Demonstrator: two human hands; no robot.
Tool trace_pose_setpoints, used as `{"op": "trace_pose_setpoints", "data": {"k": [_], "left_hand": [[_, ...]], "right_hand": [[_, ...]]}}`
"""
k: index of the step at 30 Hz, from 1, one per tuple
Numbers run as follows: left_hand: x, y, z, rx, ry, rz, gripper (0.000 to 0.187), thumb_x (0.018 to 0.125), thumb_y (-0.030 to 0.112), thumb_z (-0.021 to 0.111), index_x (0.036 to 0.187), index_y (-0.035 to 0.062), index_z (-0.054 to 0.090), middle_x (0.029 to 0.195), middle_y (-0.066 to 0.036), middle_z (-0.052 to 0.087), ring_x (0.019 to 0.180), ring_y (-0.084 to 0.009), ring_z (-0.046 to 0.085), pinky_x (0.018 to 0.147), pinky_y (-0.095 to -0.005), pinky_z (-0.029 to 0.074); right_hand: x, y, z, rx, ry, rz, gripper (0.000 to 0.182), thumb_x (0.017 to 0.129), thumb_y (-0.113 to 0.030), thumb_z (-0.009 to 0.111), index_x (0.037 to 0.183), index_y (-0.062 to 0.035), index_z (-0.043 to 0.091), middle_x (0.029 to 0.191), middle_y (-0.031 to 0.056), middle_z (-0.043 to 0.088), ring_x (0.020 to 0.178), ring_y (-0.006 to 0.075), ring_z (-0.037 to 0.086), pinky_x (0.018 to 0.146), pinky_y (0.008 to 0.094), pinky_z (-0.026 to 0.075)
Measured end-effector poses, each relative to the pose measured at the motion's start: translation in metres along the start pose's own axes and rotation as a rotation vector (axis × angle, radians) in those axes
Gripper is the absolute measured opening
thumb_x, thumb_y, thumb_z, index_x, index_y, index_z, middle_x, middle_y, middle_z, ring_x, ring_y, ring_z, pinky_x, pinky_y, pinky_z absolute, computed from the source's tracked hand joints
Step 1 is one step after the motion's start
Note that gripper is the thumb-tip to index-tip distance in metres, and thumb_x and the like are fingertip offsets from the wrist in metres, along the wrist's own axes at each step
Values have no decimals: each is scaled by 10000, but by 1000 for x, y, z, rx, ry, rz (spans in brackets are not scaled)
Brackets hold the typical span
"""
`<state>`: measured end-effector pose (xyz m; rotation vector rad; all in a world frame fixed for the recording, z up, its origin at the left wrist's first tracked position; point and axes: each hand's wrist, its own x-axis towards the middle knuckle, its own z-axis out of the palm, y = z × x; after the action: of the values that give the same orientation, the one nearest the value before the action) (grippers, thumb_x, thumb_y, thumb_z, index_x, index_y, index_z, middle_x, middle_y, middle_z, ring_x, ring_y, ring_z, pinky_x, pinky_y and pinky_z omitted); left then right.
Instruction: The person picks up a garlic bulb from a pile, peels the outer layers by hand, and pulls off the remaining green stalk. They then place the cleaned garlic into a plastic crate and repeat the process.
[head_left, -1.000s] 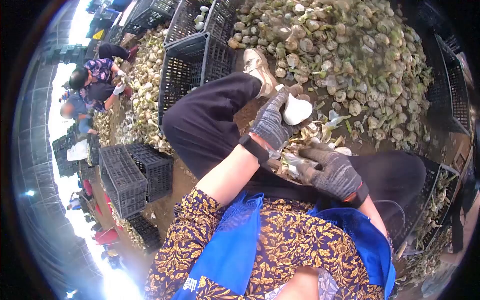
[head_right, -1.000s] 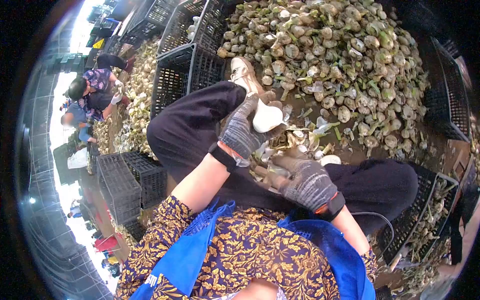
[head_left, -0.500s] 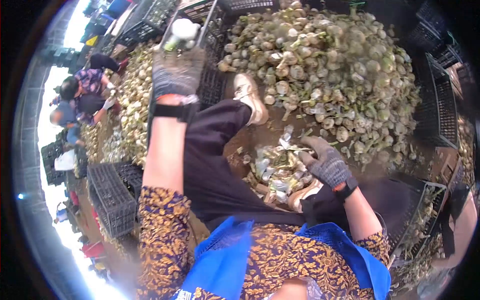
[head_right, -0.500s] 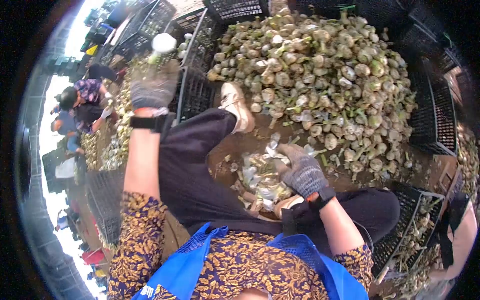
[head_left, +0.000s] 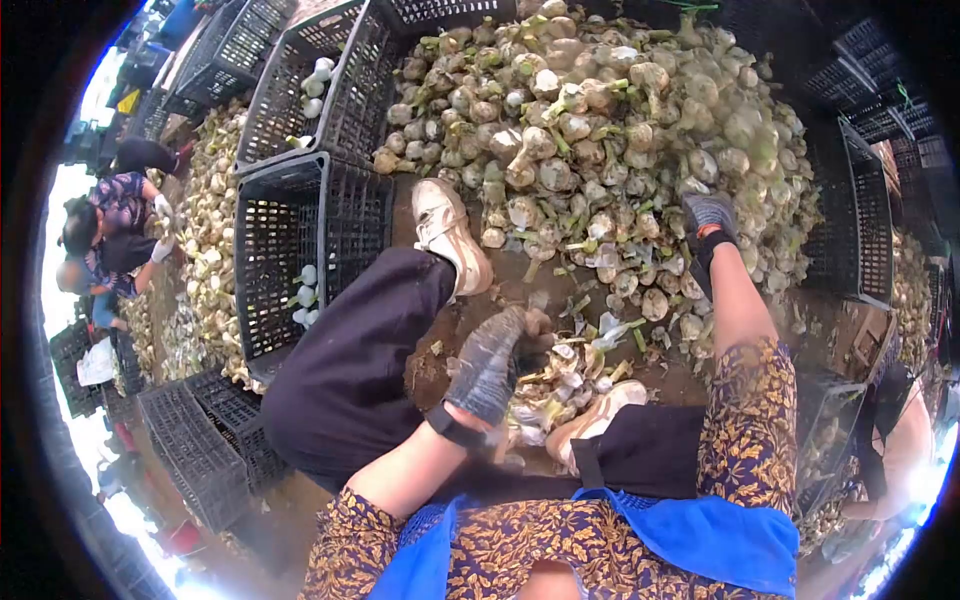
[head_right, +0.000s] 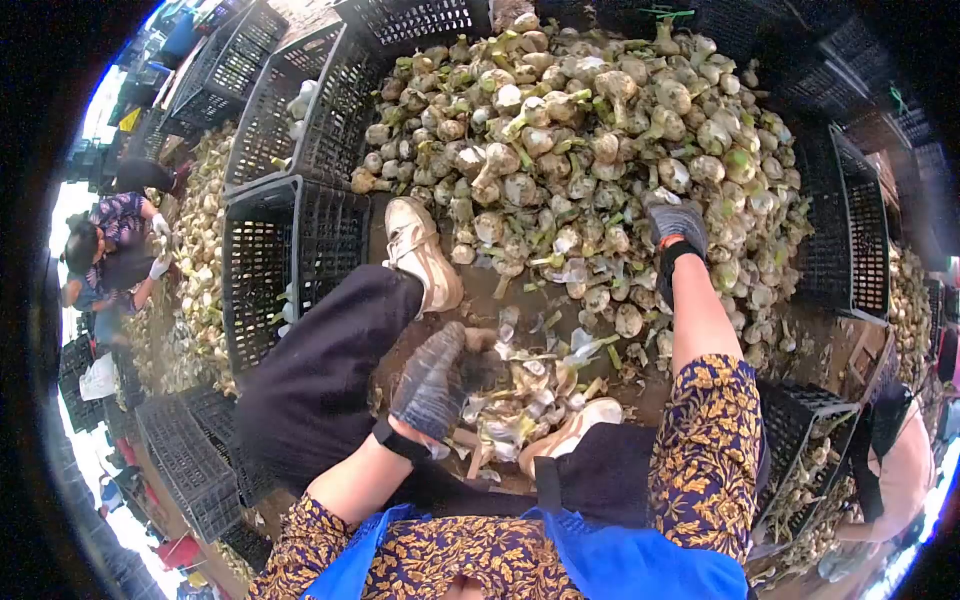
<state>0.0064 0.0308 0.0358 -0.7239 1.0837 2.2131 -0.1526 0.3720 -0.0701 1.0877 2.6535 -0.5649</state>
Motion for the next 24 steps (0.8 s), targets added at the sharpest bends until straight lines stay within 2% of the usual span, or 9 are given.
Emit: {"op": "trace_pose_setpoints", "data": {"k": [6,11,13,15,17,19,21,23,24], "left_hand": [[12,-3,0,101,62,-4,259,907,256,492,1015,36,575,940,-47,610,808,-147,597,718,-279,500],[16,-11,1,393,-30,251,272,900,164,507,1122,10,537,1106,-71,575,999,-120,545,864,-230,430],[13,-19,3,680,-96,552,321,904,121,489,1201,-1,475,1216,-85,505,1071,-132,507,919,-238,401],[9,-27,17,34,-233,403,383,917,109,458,1280,8,390,1276,-94,449,1118,-133,474,945,-238,387],[5,-23,31,203,-220,366,309,951,221,398,1206,55,454,1062,-21,553,915,-93,543,779,-220,462],[-12,-23,34,349,-45,19,319,941,323,411,1140,86,491,940,7,567,812,-77,544,690,-201,458],[-7,-43,23,195,-47,180,362,926,387,421,1129,97,498,931,-8,580,813,-81,551,687,-200,452],[2,-55,-1,486,-8,425,339,933,364,415,1122,96,501,924,-7,581,799,-89,553,701,-228,460],[13,-69,-13,863,77,1000,342,946,324,396,1172,80,472,1011,-39,567,887,-115,551,773,-256,461]], "right_hand": [[-7,-20,-7,-44,56,-30,611,671,-495,599,1084,-45,582,1063,213,587,999,339,560,846,415,437],[-128,-42,-41,145,-117,-418,527,718,-325,602,1180,-107,471,952,140,623,856,277,611,776,340,477],[-183,-40,-47,173,-180,-594,532,710,-325,617,1188,-137,476,986,157,614,883,299,605,793,356,473],[-232,-31,-49,176,-100,-829,534,725,-257,616,1226,-165,454,991,158,609,886,315,597,779,378,472],[-273,-26,-55,47,-82,-919,518,734,-208,605,1226,-144,459,979,161,604,889,318,593,783,386,473],[-305,-19,-60,0,-110,-956,499,732,-184,607,1209,-124,472,978,165,600,881,319,591,767,386,477],[-323,-10,-61,-50,-126,-993,481,730,-159,608,1191,-105,486,976,169,596,873,321,590,751,386,480],[-337,4,-48,590,-18,-1029,434,725,-142,632,1138,-63,526,1001,168,592,864,291,595,709,361,482],[-344,10,-39,791,-48,-884,321,779,-165,626,1069,-38,573,927,121,620,767,199,606,631,297,477]]}}
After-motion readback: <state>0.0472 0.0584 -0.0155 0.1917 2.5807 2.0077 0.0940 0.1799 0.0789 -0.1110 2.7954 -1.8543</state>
